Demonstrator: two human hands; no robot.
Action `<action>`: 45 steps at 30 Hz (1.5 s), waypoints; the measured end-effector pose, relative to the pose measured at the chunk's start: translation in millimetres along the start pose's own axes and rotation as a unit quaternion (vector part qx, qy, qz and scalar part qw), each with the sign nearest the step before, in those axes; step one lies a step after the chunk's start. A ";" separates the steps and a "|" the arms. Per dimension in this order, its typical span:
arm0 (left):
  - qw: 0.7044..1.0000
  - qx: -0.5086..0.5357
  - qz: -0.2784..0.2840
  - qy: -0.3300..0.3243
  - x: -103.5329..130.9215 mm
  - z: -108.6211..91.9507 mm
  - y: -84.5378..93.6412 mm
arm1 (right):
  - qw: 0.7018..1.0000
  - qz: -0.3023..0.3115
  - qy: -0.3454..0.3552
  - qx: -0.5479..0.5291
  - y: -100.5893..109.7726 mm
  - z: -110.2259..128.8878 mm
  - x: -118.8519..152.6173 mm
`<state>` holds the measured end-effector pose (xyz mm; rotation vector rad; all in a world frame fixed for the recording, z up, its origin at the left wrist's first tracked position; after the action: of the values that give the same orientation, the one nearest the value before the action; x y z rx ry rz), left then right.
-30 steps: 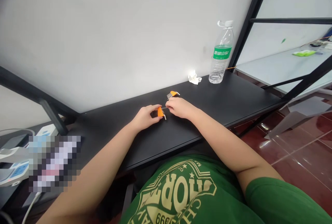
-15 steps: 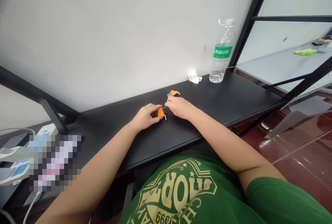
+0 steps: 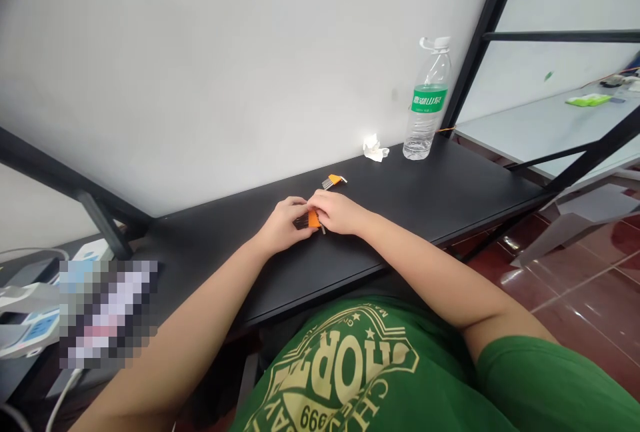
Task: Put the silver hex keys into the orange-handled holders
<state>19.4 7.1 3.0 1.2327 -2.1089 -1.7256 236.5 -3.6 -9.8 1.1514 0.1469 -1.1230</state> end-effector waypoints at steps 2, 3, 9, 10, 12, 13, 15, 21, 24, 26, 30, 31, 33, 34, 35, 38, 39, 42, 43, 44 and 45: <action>1.000 0.015 -0.009 0.010 0.2 0.5 0.3 | 0.999 -0.016 -0.037 0.020 4.7 -7.1 -0.3; 1.000 0.023 -0.012 0.016 0.2 1.0 0.7 | 0.997 -0.012 -0.058 0.049 8.1 -12.1 0.2; 0.999 0.034 -0.013 0.030 0.0 3.9 2.2 | 0.957 0.144 -0.136 0.211 24.0 -30.7 5.4; 0.999 0.034 -0.016 0.033 0.2 4.4 2.2 | 0.951 0.160 -0.149 0.219 24.9 -28.7 4.8; 0.999 0.035 -0.019 0.030 0.5 5.0 2.1 | 0.937 0.190 -0.192 0.220 26.2 -21.8 2.4; 0.999 0.034 -0.020 0.022 0.5 5.1 2.1 | 0.929 0.205 -0.220 0.214 26.8 -17.9 1.0; 0.999 0.033 -0.018 0.003 0.0 4.8 2.5 | 0.916 0.227 -0.269 0.194 28.3 -11.3 -0.7; 0.998 0.057 -0.019 0.000 -1.9 2.2 2.7 | 0.958 0.127 -0.235 0.108 31.6 -7.8 3.2; 0.997 0.067 -0.009 0.034 -0.2 1.4 2.2 | 0.985 0.074 -0.151 0.043 29.7 -7.7 4.3; 0.996 0.072 -0.008 0.058 0.8 1.0 2.3 | 0.994 0.049 -0.095 0.026 28.2 -6.8 3.6; 0.995 0.066 -0.011 0.069 0.4 0.0 3.4 | 0.999 0.020 -0.037 0.015 26.8 -6.7 2.5; 0.996 0.062 -0.012 0.067 0.0 0.0 3.6 | 0.999 0.013 -0.030 0.015 26.8 -7.2 2.6; 0.996 0.058 -0.012 0.061 -0.6 0.2 3.4 | 1.000 -0.002 -0.020 0.021 27.1 -8.5 3.2; 0.997 0.057 -0.012 0.058 -0.7 0.6 3.1 | 1.000 -0.009 -0.017 0.024 27.1 -9.2 3.6; 0.997 0.057 -0.012 0.056 -0.7 1.1 2.5 | 0.999 -0.014 -0.014 0.027 27.0 -9.8 3.9; 0.997 0.050 -0.012 0.059 0.1 3.1 0.3 | 0.999 -0.014 -0.007 0.031 26.0 -10.7 4.8; 0.997 0.047 -0.013 0.060 0.4 3.7 -0.5 | 0.999 -0.010 -0.004 0.034 25.7 -10.7 4.9; 0.998 0.039 -0.016 0.055 0.8 4.8 -2.1 | 0.999 0.003 -0.003 0.044 25.6 -9.9 5.1; 0.998 0.038 -0.016 0.054 0.8 5.0 -2.4 | 0.999 0.005 -0.005 0.045 26.1 -9.4 5.2; 0.998 0.039 -0.015 0.053 0.8 5.2 -2.5 | 0.999 0.007 -0.008 0.046 26.7 -8.9 5.3; 0.998 0.039 -0.014 0.053 0.7 5.3 -2.4 | 0.999 0.009 -0.012 0.046 27.5 -8.3 5.4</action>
<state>17.1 10.6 -1.0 1.3501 -2.1258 -1.5653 263.6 -1.5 0.8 1.2189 0.0666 -1.1373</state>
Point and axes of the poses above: each hand's wrist, its own x-axis away from the middle knuckle, its own y-axis out of the back of the hand, z = x × y, the point moved 1 cm from there along -x, towards the middle knuckle, and after that the axes turned 3 degrees about -z, right-handed, at the moved point
